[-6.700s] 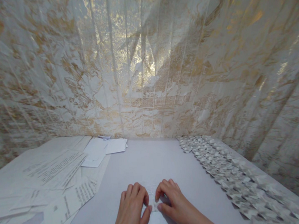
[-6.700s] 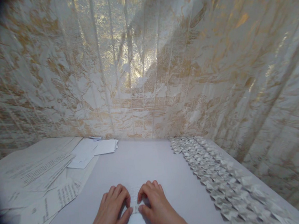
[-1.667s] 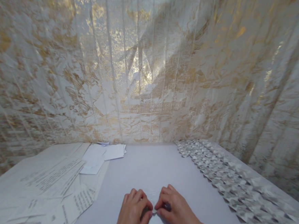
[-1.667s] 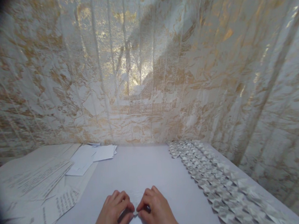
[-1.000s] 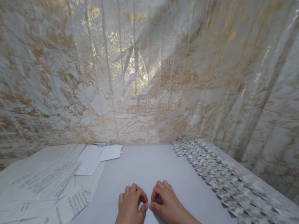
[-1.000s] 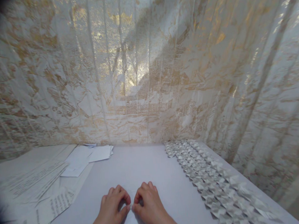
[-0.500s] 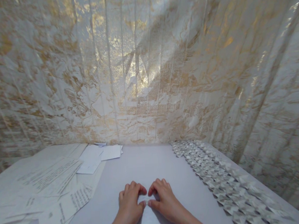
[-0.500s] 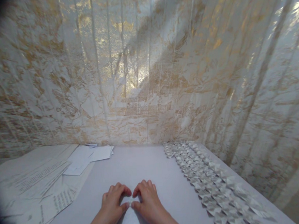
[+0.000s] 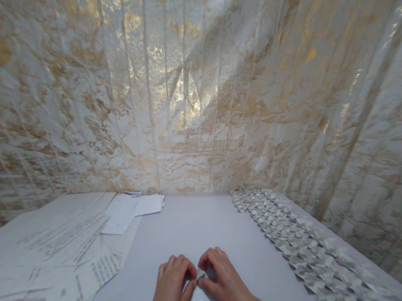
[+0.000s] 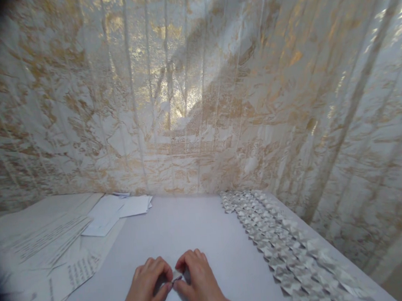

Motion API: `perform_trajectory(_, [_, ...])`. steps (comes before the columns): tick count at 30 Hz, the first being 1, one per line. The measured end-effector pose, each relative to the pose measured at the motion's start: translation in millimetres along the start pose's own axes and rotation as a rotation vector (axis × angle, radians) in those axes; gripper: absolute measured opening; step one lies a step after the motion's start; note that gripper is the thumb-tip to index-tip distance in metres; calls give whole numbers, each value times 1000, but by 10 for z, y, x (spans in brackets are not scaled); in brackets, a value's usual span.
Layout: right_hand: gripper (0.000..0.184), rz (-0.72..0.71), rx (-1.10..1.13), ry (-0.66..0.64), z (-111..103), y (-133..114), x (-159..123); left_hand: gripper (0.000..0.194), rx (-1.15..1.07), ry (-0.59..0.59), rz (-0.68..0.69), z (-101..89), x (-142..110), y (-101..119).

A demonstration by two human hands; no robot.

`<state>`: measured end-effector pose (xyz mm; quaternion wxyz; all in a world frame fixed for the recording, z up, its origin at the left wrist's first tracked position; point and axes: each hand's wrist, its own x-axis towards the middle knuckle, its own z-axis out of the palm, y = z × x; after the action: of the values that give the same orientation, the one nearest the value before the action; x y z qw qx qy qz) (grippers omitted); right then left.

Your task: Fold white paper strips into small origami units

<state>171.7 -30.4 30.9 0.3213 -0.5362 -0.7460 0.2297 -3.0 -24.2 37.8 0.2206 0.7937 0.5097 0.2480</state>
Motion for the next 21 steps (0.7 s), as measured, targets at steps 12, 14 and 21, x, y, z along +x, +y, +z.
perform_trajectory(12, [36,-48,45,-62,19,79,-19,6,-41,10,-10,4,-31,6])
perform_trajectory(14, [33,-83,24,-62,27,104,-16,6,-37,4,-10,-7,-20,10])
perform_trajectory(21, [23,-118,-1,-47,33,118,21,10,-30,-18,12,-56,31,39])
